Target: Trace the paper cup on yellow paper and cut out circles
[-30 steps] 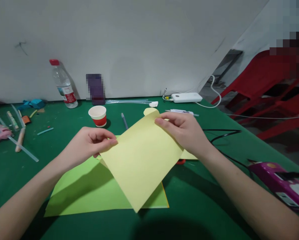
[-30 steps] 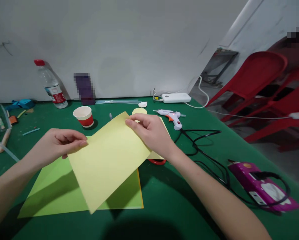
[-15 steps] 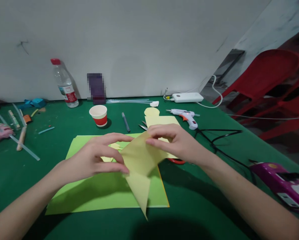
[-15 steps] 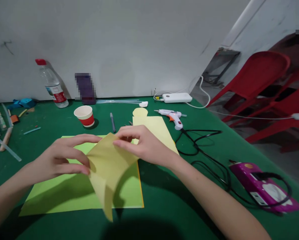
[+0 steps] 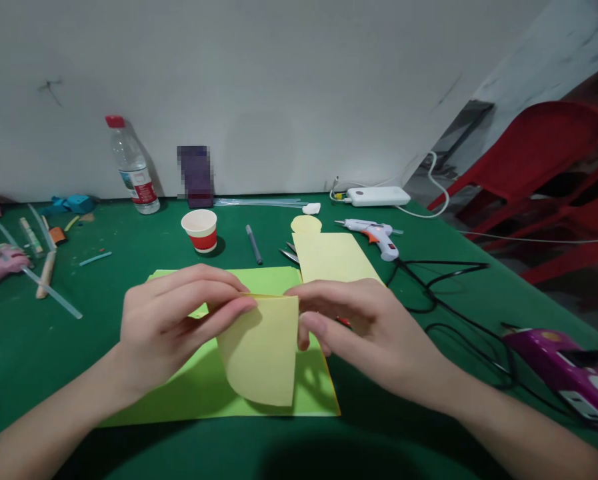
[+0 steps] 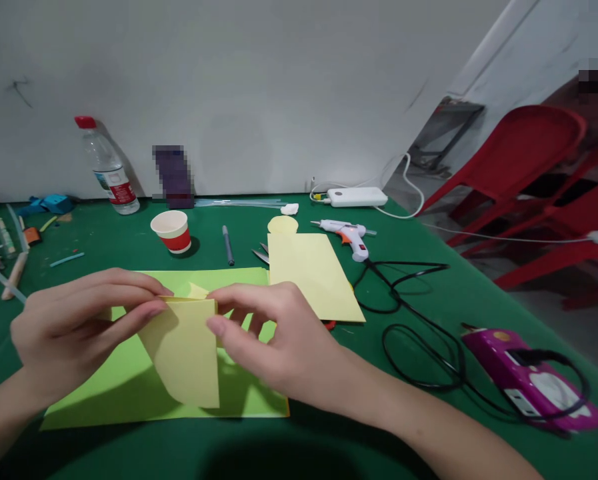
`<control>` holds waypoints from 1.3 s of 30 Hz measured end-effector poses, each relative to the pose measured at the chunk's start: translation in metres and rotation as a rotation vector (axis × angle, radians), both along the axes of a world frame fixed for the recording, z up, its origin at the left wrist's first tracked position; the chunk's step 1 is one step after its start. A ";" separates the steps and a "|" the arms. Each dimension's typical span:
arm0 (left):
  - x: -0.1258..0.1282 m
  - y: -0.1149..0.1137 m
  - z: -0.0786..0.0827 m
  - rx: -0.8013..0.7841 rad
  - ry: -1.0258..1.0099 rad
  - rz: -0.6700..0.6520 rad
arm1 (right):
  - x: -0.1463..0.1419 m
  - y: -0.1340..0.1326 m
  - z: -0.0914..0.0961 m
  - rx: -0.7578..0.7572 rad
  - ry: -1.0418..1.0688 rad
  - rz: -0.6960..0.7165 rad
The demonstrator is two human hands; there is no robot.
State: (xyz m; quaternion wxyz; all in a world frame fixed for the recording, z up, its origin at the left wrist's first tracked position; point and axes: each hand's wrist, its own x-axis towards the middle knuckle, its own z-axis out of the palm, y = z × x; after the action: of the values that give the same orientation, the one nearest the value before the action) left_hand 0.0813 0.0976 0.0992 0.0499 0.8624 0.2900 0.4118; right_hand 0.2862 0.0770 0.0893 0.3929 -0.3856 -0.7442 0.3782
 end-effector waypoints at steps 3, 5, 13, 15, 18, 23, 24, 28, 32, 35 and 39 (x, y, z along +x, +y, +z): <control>0.000 -0.002 -0.004 -0.032 -0.086 -0.075 | -0.004 -0.003 0.000 0.112 0.047 -0.131; 0.002 -0.005 -0.006 -0.213 -0.181 -0.137 | -0.005 -0.005 0.001 0.208 0.028 -0.166; 0.015 -0.017 -0.003 -0.323 -0.192 -0.049 | -0.003 -0.012 0.005 0.375 0.008 -0.188; 0.015 -0.019 -0.002 -0.311 -0.190 -0.031 | -0.004 -0.014 0.006 0.398 -0.012 -0.198; 0.014 -0.021 -0.002 -0.295 -0.181 -0.026 | -0.006 -0.016 0.008 0.431 -0.041 -0.213; 0.014 -0.021 -0.002 -0.294 -0.161 -0.030 | -0.005 -0.017 0.009 0.426 -0.043 -0.209; 0.014 -0.021 -0.002 -0.294 -0.159 -0.027 | -0.005 -0.017 0.008 0.422 -0.045 -0.207; 0.014 -0.021 -0.001 -0.296 -0.170 -0.018 | -0.005 -0.017 0.008 0.410 -0.046 -0.198; 0.013 -0.020 -0.002 -0.299 -0.170 -0.022 | -0.006 -0.017 0.007 0.402 -0.031 -0.202; 0.014 -0.020 -0.002 -0.297 -0.160 -0.030 | -0.006 -0.016 0.008 0.376 -0.017 -0.209; 0.014 -0.019 -0.003 -0.293 -0.154 -0.020 | -0.005 -0.015 0.009 0.310 0.009 -0.187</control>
State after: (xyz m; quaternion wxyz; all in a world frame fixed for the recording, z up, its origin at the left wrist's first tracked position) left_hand 0.0951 0.0781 0.0966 0.2014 0.8146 0.3338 0.4295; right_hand 0.2810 0.0620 0.0978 0.4842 -0.3862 -0.7529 0.2224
